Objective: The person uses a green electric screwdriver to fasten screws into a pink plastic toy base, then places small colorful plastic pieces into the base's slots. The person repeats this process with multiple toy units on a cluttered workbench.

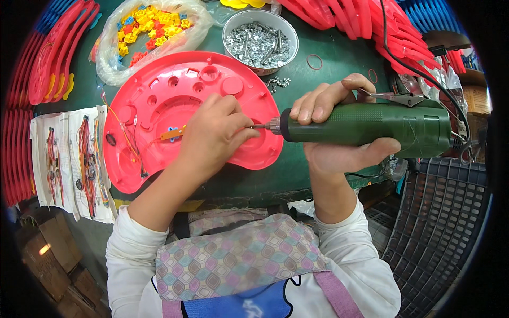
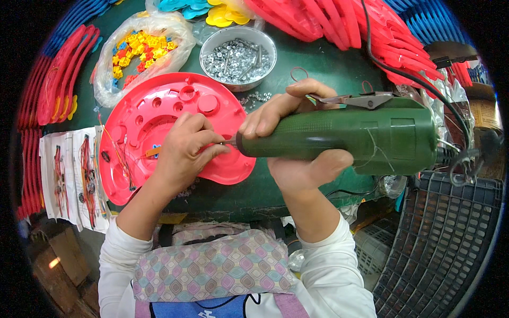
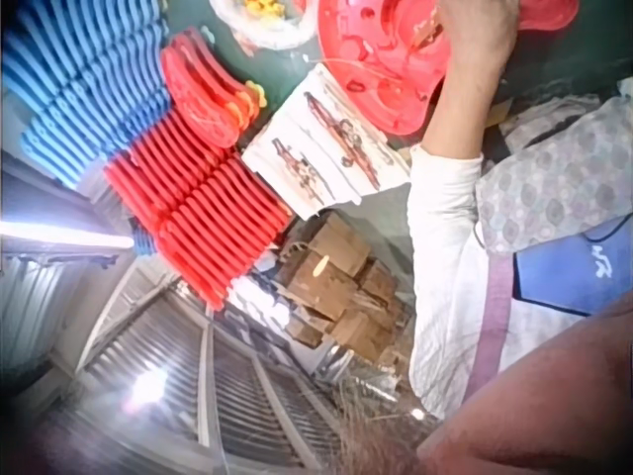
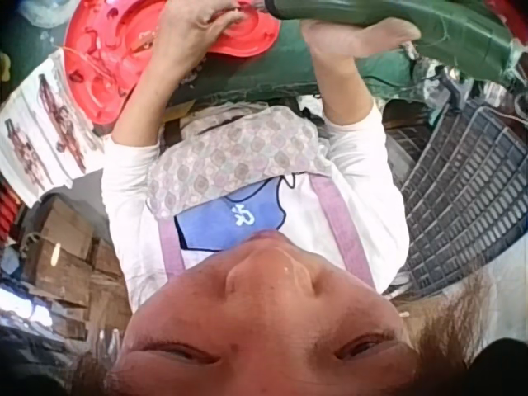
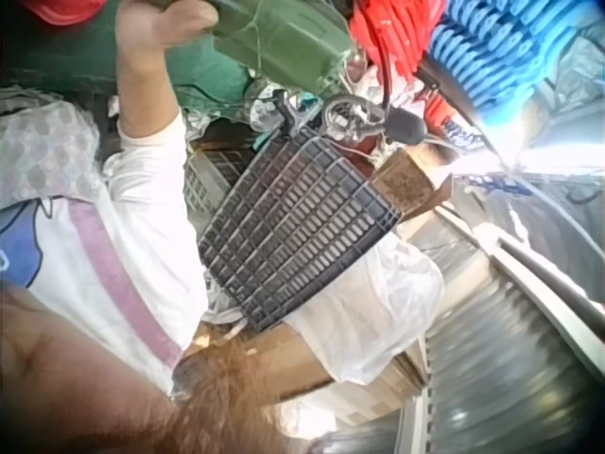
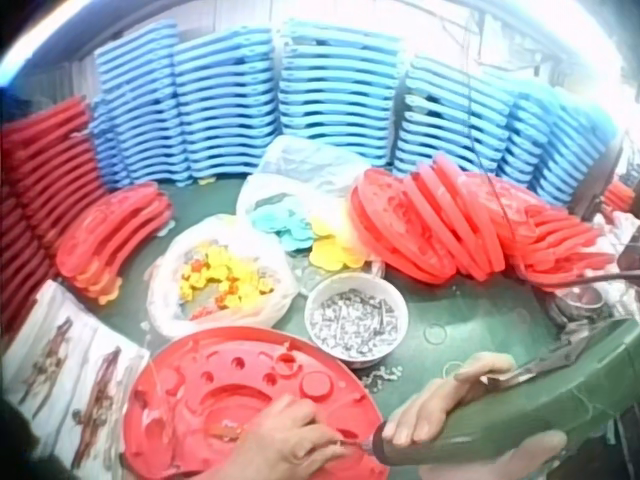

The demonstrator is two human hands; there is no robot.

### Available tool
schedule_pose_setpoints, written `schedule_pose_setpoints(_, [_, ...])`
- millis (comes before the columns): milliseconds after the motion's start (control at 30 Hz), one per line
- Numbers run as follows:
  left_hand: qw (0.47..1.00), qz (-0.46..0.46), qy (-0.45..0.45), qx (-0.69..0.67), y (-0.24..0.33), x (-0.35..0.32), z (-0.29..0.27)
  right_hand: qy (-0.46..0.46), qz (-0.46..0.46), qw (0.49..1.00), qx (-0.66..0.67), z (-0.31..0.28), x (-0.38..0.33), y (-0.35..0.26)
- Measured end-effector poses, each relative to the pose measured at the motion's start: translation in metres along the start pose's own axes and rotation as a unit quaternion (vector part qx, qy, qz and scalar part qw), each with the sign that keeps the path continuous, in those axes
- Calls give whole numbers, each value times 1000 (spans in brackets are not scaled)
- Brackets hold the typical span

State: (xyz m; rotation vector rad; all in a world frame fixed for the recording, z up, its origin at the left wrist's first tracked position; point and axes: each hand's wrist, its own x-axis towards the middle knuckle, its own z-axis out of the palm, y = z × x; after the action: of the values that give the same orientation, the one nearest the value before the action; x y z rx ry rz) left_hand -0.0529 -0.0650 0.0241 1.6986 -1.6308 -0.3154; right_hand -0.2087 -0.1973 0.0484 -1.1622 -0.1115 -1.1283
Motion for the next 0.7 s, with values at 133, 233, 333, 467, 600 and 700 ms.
schedule_pose_setpoints(133, [999, 17, 6, 31, -2, -4, 2, -23, 6, 1000, 5, 0, -3, 3])
schedule_pose_setpoints(233, [999, 26, 2, 28, -2, -4, 1, -38, 10, 999, 18, 2, -4, 6])
schedule_pose_setpoints(333, [999, 38, 8, 38, -1, -5, 0, -59, -6, 998, -2, 3, -5, 7])
schedule_pose_setpoints(467, [996, 46, 43, 68, -1, -8, 4, -58, -17, 997, -51, 12, -9, 8])
schedule_pose_setpoints(600, [998, 32, 15, 49, 1, -13, -1, -10, 34, 991, -133, 18, -21, 3])
schedule_pose_setpoints(700, [996, 35, -43, 63, 3, -17, -7, 1, 61, 986, -153, 14, -23, 2])
